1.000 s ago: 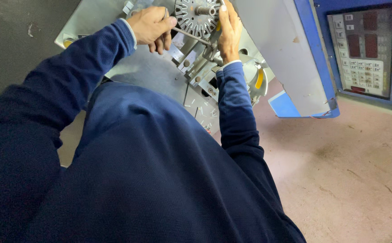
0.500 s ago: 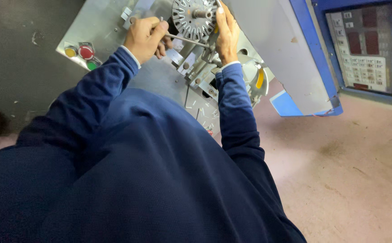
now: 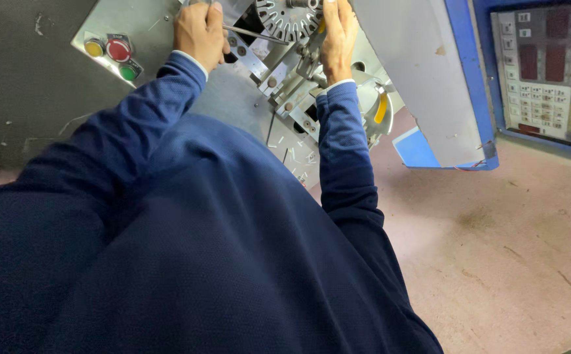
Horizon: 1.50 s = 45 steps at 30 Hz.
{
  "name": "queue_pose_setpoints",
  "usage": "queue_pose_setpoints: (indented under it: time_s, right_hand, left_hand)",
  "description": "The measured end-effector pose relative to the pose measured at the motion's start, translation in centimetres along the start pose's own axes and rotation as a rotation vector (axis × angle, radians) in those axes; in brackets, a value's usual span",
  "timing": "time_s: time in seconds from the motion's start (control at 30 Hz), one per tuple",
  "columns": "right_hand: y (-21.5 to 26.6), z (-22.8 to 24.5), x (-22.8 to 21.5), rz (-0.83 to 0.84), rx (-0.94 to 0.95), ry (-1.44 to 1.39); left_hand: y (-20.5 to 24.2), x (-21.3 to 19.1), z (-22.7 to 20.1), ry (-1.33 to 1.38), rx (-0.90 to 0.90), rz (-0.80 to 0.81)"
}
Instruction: The person uses a hex key to tighten a bolt on a circular metal component mounted on a machine. They repeatedly adjust the component's position and re-tighten the bolt to secure it in place.
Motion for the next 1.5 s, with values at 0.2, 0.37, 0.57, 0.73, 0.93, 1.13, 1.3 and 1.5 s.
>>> queue_pose_setpoints:
  time_s: [0.2, 0.37, 0.57, 0.73, 0.93, 1.13, 1.3, 1.5]
  right_hand:
    - [0.1, 0.4, 0.1, 0.016, 0.027, -0.031]
    - [0.1, 0.8, 0.3, 0.026, -0.010, -0.055]
    - [0.1, -0.1, 0.2, 0.027, 0.032, 0.006]
    - [0.3, 2.1, 0.7, 0.057, -0.020, -0.011]
    - [0.3, 2.3, 0.6, 0.039, -0.035, 0.044]
    - [-0.1, 1.9, 0.7, 0.009, 0.024, 0.059]
    - [0.0, 2.3, 1.0, 0.028, 0.089, 0.003]
    - [0.2, 1.1, 0.8, 0.024, 0.184, -0.015]
  left_hand:
    - [-0.2, 3.1, 0.9, 0.050, -0.006, -0.002]
    - [-0.1, 3.5, 0.8, 0.080, -0.095, 0.022]
    - [-1.0, 2.6, -2.2, 0.053, 0.301, 0.156]
    - [-1.1, 0.3, -4.7, -0.095, 0.590, 0.274]
    - [-1.3, -0.1, -6.5, -0.250, 0.804, 0.253]
    - [-1.3, -0.2, -6.5, -0.204, 0.676, 0.177]
    - [-2.0, 0.1, -4.1, 0.173, 0.244, 0.158]
    - [-1.8, 0.8, -2.9, 0.516, 0.089, 0.366]
Point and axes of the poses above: each hand's wrist, its own y-axis away from the middle knuckle, its own x-axis out of the palm, z = x × y, the point moved 9 cm from there along -y, towards the middle knuckle, and after that the axes turned 5 degrees about x, right-handed, at the moved point
